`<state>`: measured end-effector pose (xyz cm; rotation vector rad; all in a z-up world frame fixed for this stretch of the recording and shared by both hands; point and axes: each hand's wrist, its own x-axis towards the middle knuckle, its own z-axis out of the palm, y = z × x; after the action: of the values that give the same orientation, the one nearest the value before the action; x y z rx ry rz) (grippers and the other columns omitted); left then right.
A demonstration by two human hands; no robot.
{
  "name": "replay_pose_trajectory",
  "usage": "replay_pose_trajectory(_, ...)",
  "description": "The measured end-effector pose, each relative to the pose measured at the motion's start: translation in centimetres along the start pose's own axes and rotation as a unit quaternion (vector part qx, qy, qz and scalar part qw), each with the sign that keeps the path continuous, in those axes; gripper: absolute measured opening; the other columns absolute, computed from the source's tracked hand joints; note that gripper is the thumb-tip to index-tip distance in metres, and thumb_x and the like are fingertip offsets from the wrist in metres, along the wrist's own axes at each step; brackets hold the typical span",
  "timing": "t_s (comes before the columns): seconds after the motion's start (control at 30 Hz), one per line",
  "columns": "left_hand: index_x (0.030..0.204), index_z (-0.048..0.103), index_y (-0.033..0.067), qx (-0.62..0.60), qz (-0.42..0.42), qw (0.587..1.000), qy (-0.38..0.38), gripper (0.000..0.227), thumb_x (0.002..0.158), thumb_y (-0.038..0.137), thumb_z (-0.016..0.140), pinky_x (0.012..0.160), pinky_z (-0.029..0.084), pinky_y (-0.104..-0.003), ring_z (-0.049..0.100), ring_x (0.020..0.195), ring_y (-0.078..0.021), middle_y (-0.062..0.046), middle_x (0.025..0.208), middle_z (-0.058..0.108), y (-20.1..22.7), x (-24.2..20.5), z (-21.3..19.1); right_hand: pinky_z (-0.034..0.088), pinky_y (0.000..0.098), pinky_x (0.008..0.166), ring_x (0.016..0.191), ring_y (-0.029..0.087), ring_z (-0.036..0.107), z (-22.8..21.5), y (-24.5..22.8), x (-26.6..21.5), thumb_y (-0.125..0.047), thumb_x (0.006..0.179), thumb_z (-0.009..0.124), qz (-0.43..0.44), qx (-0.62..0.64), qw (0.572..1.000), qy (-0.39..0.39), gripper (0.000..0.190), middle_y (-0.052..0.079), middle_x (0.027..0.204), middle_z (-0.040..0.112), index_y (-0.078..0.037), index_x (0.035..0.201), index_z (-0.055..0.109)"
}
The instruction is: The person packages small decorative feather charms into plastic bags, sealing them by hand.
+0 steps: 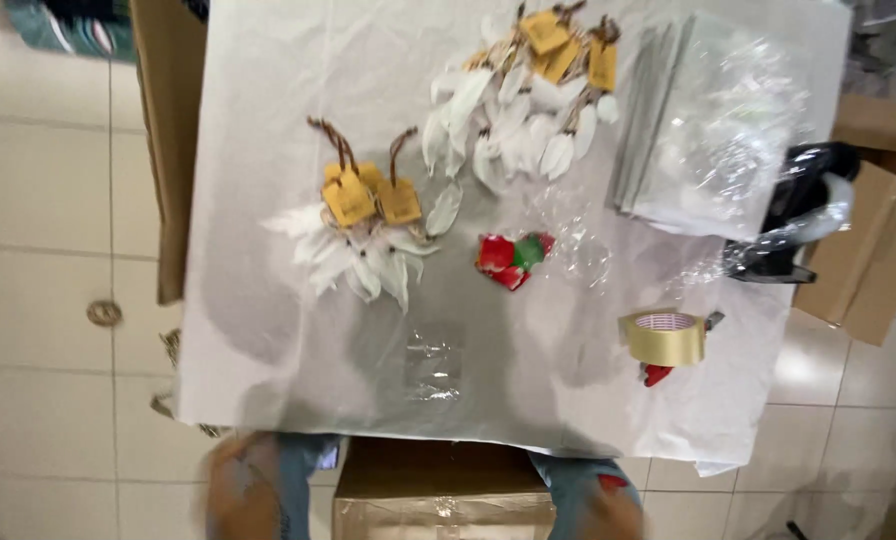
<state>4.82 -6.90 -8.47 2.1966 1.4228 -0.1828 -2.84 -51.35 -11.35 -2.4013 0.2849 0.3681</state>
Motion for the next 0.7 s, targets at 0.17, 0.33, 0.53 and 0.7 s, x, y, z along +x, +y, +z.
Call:
replay_pose_trajectory(0.17,0.155,0.041,0.0101,0.122,0.604,0.783,-0.087,0.055,0.101,0.025,0.042,0.123,0.023,-0.047,0.035,0.152,-0.0269,-0.007,0.161,0.043,0.2,-1.3,13.8,0.037,0.0492,0.115,0.139,0.035,0.050,7.1,-8.0,13.4,-0.019,0.096,0.054,-0.350,-0.130,0.927,-0.037,0.049,0.018,0.155,0.047,-0.017,0.144,0.056)
replay_pose_trajectory(0.33,0.148,0.052,0.0149,0.107,0.629,0.769,0.043,0.047,0.104,0.025,0.040,0.120,0.025,-0.038,0.047,0.142,-0.0166,0.000,0.154,0.052,-2.0,-1.9,16.7,0.036,0.0502,0.118,0.149,0.038,0.040,10.5,-5.2,15.5,-0.034,0.098,0.063,-0.407,-0.139,0.902,-0.036,0.066,0.020,0.165,0.033,-0.016,0.156,0.037)
replay_pose_trajectory(0.53,0.134,0.065,0.0181,0.084,0.650,0.737,0.167,0.044,0.102,0.023,0.036,0.112,0.030,-0.033,0.057,0.130,-0.0130,0.003,0.139,0.064,-2.4,-1.1,18.4,0.037,0.0445,0.119,0.144,0.034,0.049,12.6,-3.5,15.0,-0.040,0.097,0.064,-0.448,-0.146,0.880,0.059,0.052,0.020,0.157,0.045,-0.024,0.144,0.051)
replay_pose_trajectory(0.7,0.120,0.072,0.0227,0.024,0.652,0.676,0.342,0.049,0.103,0.016,0.026,0.108,0.034,-0.030,0.065,0.118,-0.0117,0.005,0.121,0.074,-3.6,-0.3,22.0,0.039,0.0413,0.117,0.147,0.030,0.048,14.1,-1.8,15.4,-0.051,0.098,0.061,-0.467,-0.205,0.853,0.113,0.062,0.016,0.160,0.044,-0.031,0.153,0.042)
